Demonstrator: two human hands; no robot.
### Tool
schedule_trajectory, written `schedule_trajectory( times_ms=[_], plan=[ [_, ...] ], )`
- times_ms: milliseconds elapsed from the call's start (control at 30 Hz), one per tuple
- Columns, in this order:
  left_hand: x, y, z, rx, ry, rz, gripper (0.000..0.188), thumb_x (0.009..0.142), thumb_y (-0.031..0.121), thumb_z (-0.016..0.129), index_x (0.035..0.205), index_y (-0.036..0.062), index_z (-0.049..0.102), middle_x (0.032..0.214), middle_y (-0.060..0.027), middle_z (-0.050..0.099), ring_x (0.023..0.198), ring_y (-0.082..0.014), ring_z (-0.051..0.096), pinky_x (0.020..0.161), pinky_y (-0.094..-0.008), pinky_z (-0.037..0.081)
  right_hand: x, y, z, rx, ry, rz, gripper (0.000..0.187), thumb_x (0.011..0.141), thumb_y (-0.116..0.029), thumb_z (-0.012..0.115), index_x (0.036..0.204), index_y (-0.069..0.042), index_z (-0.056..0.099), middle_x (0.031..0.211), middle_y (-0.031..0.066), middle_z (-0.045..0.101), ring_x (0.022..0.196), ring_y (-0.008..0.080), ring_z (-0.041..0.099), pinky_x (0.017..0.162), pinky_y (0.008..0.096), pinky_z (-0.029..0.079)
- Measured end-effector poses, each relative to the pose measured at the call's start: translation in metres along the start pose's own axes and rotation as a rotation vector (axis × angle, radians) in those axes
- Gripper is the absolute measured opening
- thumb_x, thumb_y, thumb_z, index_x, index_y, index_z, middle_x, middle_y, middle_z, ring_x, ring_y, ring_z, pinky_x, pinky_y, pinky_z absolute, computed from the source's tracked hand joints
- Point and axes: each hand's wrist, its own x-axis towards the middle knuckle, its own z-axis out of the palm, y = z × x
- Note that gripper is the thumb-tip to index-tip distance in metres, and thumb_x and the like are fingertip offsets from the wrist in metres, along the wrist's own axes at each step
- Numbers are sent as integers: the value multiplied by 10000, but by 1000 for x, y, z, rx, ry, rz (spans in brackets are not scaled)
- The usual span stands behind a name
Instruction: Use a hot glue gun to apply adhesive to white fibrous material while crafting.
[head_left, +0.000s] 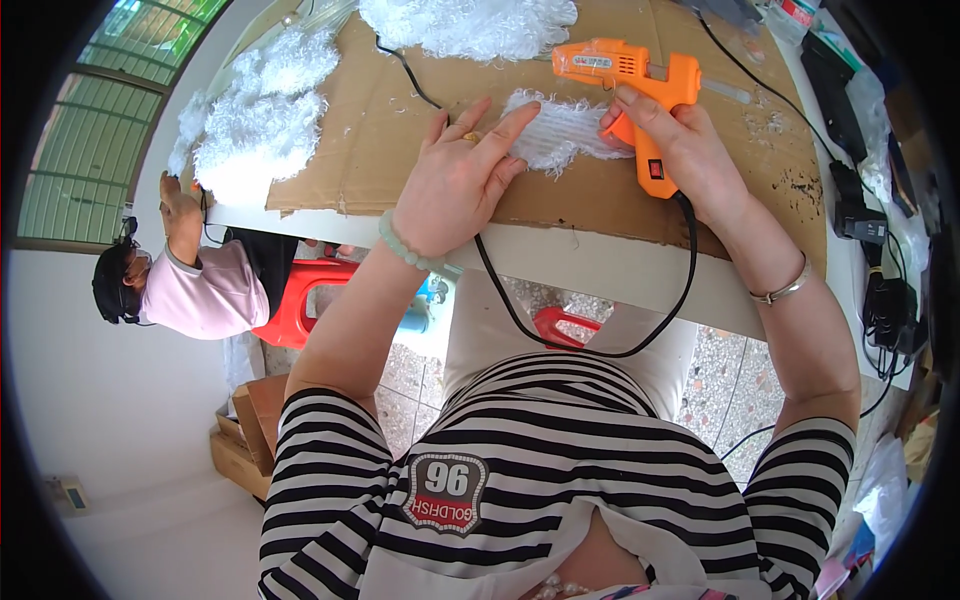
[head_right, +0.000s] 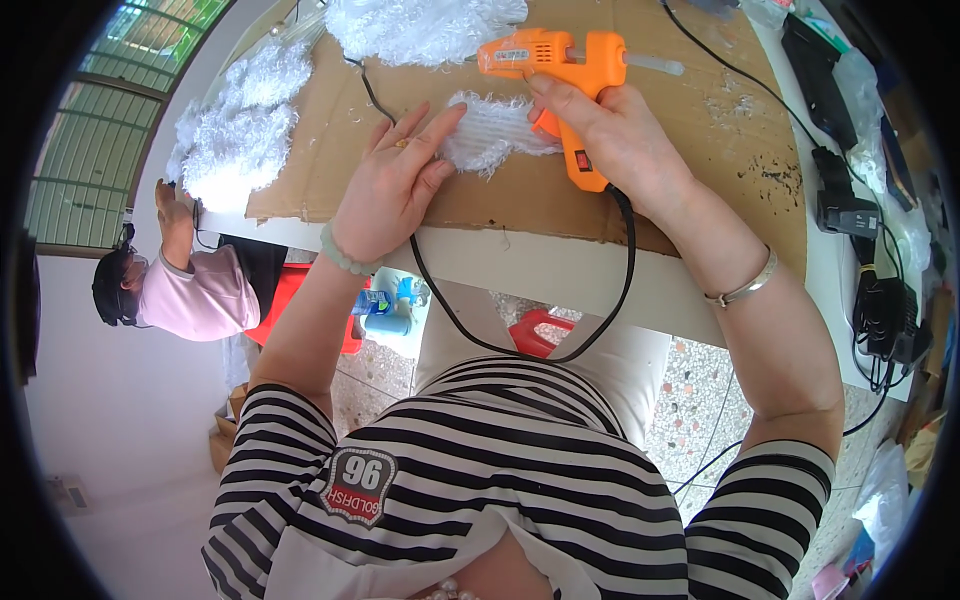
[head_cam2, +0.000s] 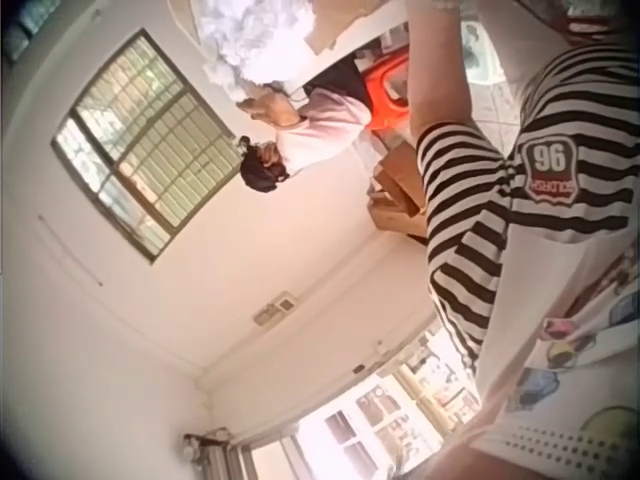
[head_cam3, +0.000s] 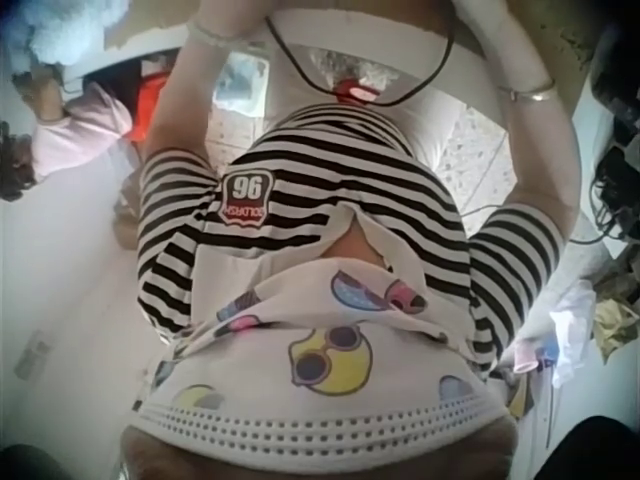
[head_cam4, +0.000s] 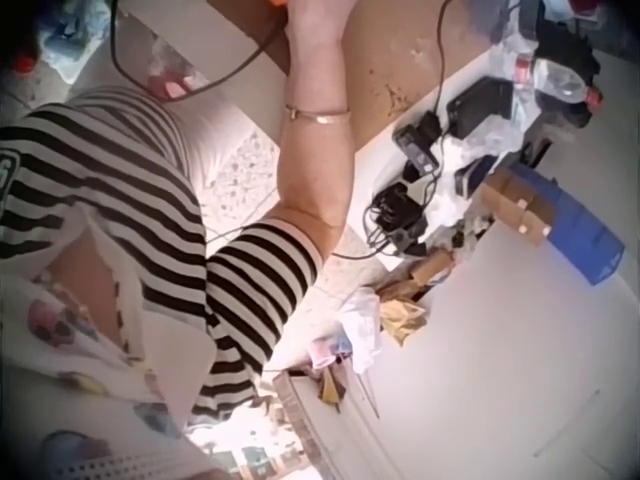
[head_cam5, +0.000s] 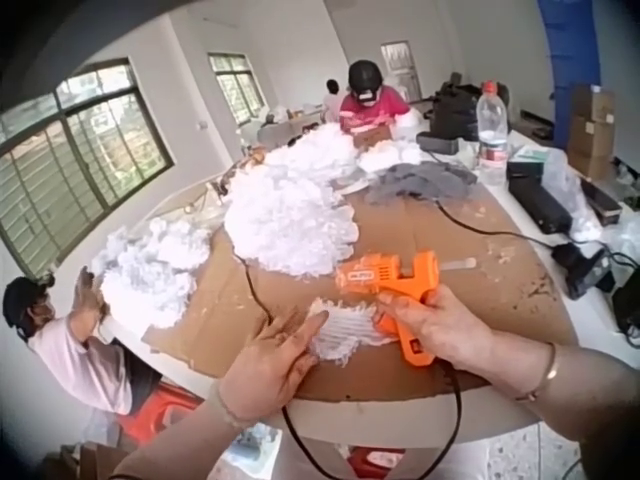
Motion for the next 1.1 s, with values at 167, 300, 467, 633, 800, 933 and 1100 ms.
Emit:
schedule_trajectory(
  times_ms=[167, 300, 467, 633, 800, 933, 1100],
  plan=[
    [4, 7, -5, -298, 78, -135, 394, 937, 176, 514, 1325, 124, 466, 911, -119, 665, 1069, -291, 588, 888, -414, 435, 0, -2, 1, 5, 33, 7, 374, 938, -381, 529, 929, -22, 629, 844, 24, 631, 785, 94, 562, 739, 248, 450],
    [14, -16, -10, -533, 275, -382, 325, 960, 170, 484, 1274, 95, 520, 999, -103, 666, 948, -191, 632, 767, -246, 482, -1, -3, 4, 28, 40, 3, 371, 937, -380, 529, 928, -23, 633, 846, 21, 632, 789, 94, 561, 739, 249, 449],
    [26, -41, 5, -468, 137, -362, 359, 952, 124, 460, 1310, 132, 495, 1042, -101, 669, 893, -228, 623, 818, -310, 478, -3, -8, 6, -29, 13, -7, 376, 935, -384, 529, 925, -24, 633, 844, 22, 632, 780, 92, 556, 729, 244, 443],
    [26, -41, 7, -539, -32, -285, 465, 882, 19, 445, 1324, 162, 479, 1056, -96, 669, 974, -240, 615, 840, -329, 471, -2, -5, 4, 17, 27, -9, 376, 933, -390, 531, 921, -30, 636, 838, 17, 631, 774, 87, 550, 727, 245, 439],
    [17, -29, 9, -316, 69, -67, 491, 827, -29, 436, 1282, 137, 514, 1011, -87, 676, 967, -255, 608, 837, -327, 466, 0, -4, 1, -43, -3, 4, 377, 936, -390, 526, 924, -29, 634, 839, 21, 631, 767, 90, 554, 726, 246, 441],
    [23, -12, 0, -287, 32, -31, 479, 806, -55, 428, 1247, 96, 537, 990, -89, 674, 972, -238, 613, 786, -316, 476, -2, -6, 3, -38, 51, 5, 379, 935, -390, 528, 932, -26, 632, 848, 24, 633, 781, 95, 564, 739, 248, 447],
    [22, -29, -13, -533, 210, -307, 533, 781, -81, 415, 1275, 100, 504, 986, -99, 672, 1018, -237, 613, 750, -308, 495, -1, -5, 6, 40, 46, 16, 380, 931, -391, 537, 946, -22, 628, 867, 35, 639, 817, 109, 588, 775, 259, 458]
  ],
)
